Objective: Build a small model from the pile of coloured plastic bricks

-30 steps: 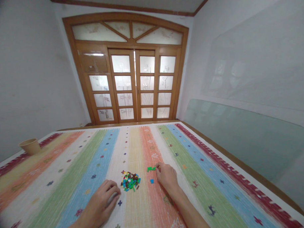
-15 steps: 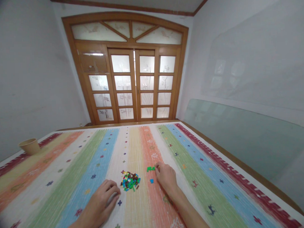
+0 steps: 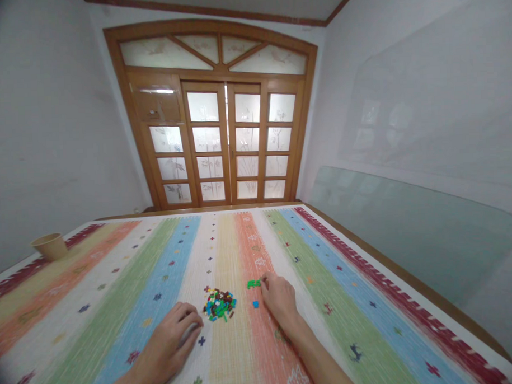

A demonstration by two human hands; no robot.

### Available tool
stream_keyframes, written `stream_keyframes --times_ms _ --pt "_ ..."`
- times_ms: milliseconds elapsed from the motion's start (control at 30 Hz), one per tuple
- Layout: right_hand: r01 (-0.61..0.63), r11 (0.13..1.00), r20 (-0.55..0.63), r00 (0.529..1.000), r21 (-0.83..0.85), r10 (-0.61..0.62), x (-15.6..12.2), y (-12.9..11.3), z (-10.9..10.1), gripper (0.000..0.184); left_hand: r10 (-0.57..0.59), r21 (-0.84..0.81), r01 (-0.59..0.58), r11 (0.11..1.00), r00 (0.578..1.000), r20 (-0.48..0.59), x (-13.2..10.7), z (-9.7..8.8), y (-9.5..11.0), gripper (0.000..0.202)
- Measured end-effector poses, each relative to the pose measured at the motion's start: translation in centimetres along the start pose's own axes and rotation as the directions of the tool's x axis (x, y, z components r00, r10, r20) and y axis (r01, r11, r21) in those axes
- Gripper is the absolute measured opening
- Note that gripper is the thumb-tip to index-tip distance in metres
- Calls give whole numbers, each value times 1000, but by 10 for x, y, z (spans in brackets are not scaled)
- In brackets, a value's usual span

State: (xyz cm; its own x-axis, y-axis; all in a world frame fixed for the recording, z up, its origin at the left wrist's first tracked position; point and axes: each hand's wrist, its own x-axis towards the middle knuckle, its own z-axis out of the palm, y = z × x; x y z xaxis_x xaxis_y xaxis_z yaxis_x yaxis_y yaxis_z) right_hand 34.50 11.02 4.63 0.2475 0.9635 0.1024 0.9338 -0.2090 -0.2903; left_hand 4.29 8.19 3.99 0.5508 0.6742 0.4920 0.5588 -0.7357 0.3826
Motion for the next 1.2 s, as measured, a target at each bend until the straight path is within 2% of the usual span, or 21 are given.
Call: stream_keyframes --times_ms 667,1067,1200 --pt "47 999 -2 999 19 -47 -1 0 2 24 -22 17 21 1000 998 57 -3 2 -3 16" --pt "63 995 -26 998 77 -61 -1 -1 3 26 -2 8 2 1000 1000 26 -3 2 -3 16" --pt "112 985 -20 994 130 -110 -5 -6 0 23 4 1 -4 1000 1000 7 -2 1 -3 15"
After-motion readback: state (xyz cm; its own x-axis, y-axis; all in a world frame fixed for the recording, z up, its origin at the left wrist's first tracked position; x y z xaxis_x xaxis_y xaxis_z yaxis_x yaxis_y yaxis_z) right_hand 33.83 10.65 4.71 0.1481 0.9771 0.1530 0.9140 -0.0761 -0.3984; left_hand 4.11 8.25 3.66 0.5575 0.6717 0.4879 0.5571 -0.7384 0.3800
